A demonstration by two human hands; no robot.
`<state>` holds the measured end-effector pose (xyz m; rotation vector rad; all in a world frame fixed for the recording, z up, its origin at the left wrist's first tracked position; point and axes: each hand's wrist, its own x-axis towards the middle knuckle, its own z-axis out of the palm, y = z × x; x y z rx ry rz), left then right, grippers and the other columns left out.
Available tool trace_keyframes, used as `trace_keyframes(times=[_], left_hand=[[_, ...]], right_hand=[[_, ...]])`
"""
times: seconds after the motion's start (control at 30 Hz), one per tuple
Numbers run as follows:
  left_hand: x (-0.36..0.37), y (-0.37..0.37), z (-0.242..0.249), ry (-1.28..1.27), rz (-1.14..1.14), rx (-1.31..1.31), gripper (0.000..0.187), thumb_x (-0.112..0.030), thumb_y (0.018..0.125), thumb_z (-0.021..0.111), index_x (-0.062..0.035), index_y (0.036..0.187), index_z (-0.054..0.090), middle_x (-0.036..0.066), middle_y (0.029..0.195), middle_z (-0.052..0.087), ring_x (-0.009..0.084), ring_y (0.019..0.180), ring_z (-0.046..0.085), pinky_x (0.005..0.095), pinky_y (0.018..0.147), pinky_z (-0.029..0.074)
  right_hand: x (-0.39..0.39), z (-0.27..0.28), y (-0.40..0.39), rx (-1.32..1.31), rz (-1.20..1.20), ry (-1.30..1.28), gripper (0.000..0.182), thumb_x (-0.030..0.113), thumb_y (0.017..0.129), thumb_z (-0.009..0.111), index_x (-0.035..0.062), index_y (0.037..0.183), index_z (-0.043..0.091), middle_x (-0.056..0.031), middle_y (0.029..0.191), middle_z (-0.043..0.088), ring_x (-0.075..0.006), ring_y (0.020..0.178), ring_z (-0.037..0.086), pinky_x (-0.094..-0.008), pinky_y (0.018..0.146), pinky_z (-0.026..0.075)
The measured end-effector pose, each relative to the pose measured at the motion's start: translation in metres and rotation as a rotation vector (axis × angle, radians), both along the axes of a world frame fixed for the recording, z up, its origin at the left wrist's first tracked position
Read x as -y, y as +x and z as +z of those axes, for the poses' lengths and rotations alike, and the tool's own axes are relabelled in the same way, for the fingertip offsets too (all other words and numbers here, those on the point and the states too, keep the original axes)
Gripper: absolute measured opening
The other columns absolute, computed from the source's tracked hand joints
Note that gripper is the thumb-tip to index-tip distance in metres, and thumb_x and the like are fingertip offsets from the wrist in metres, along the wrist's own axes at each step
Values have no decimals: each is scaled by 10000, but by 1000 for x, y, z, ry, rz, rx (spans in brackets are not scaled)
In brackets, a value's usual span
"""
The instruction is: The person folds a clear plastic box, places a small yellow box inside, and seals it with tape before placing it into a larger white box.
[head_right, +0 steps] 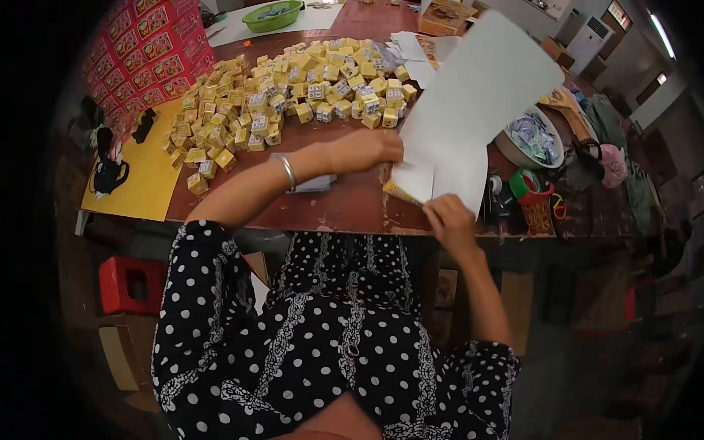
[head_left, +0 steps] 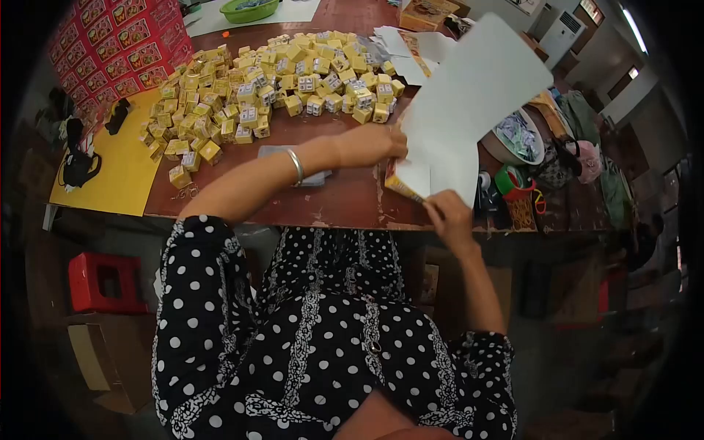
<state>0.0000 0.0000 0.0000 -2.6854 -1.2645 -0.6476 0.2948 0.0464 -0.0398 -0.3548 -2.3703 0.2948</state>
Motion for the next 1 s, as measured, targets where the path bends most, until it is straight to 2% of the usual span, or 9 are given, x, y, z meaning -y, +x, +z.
trace_keyframes(times=[0.1, 0.27, 0.33, 0.4, 0.5, 0.6, 0.7, 0.9, 1.0], left_hand=[[-3, -6, -52, -31, -58, 118, 160, -80, 856, 600, -72, 996, 678, 78, 1024, 641, 281, 1044, 643, 391, 862, 542], [-66, -51, -26, 149, 92, 129, 131, -53, 838, 603, -48, 953, 664, 88, 1058, 630, 288, 1026, 644, 376, 837, 540], [-113, -71, -29, 2, 215, 77, 209, -78, 848, 596, -48, 1038, 679, 125, 1161, 628, 316, 1127, 614, 424, 935, 511], [-161, -80, -36, 114, 489, -323, 405, -186, 822, 683, -70, 1210, 657, 174, 1273, 588, 351, 1291, 522, 533, 1040, 438], [-224, -74, -41, -89, 578, -551, 486, -309, 890, 638, -78, 1319, 631, 221, 1469, 488, 395, 1438, 373, 690, 1077, 307], [-273, -65, -60, -259, 730, -575, 502, -387, 963, 537, -85, 1356, 614, 240, 1545, 424, 423, 1472, 324, 748, 1052, 253], [-287, -69, -84, -301, 665, -826, 501, -401, 991, 480, -100, 1371, 608, 251, 1508, 461, 434, 1453, 339, 751, 1045, 248], [-250, -77, -79, -303, 656, -783, 512, -366, 996, 484, -77, 1397, 617, 286, 1521, 436, 456, 1381, 414, 764, 994, 287], [-229, -89, -71, -263, 600, -732, 522, -380, 981, 447, -40, 1303, 678, 285, 1454, 483, 426, 1303, 502, 662, 1077, 275]], right_hand=[[7, -41, -4, 50, -58, -49, 112, -18, 804, 762, -4, 868, 671, -127, 821, 647, -304, 767, 647, -382, 671, 519], [-24, -60, -27, 59, -104, -49, 86, 18, 842, 743, 10, 855, 659, -120, 831, 631, -303, 766, 638, -381, 658, 511], [-37, -70, -34, 126, -132, -21, 110, 42, 851, 744, 25, 852, 636, -111, 819, 606, -296, 739, 618, -384, 637, 501], [-42, -71, -45, 140, -150, -29, 126, 49, 845, 751, 31, 855, 627, -106, 811, 598, -294, 731, 613, -385, 629, 498], [-45, -67, -58, 165, -169, -57, 150, 59, 833, 764, 41, 857, 618, -101, 807, 594, -291, 725, 609, -385, 620, 495], [-47, -69, -65, 192, -173, -76, 155, 58, 821, 772, 46, 878, 629, -100, 812, 599, -291, 731, 614, -384, 621, 497], [-54, -65, -77, 213, -179, -85, 182, 49, 814, 773, 47, 953, 656, -105, 815, 601, -292, 741, 619, -386, 626, 501], [-69, -67, -84, 255, -150, -76, 320, 36, 813, 765, 36, 1123, 683, -125, 831, 611, -304, 764, 623, -401, 647, 509], [-74, -65, -92, 256, -121, -49, 326, 37, 816, 760, 33, 1134, 684, -129, 850, 616, -311, 768, 620, -411, 660, 511]])
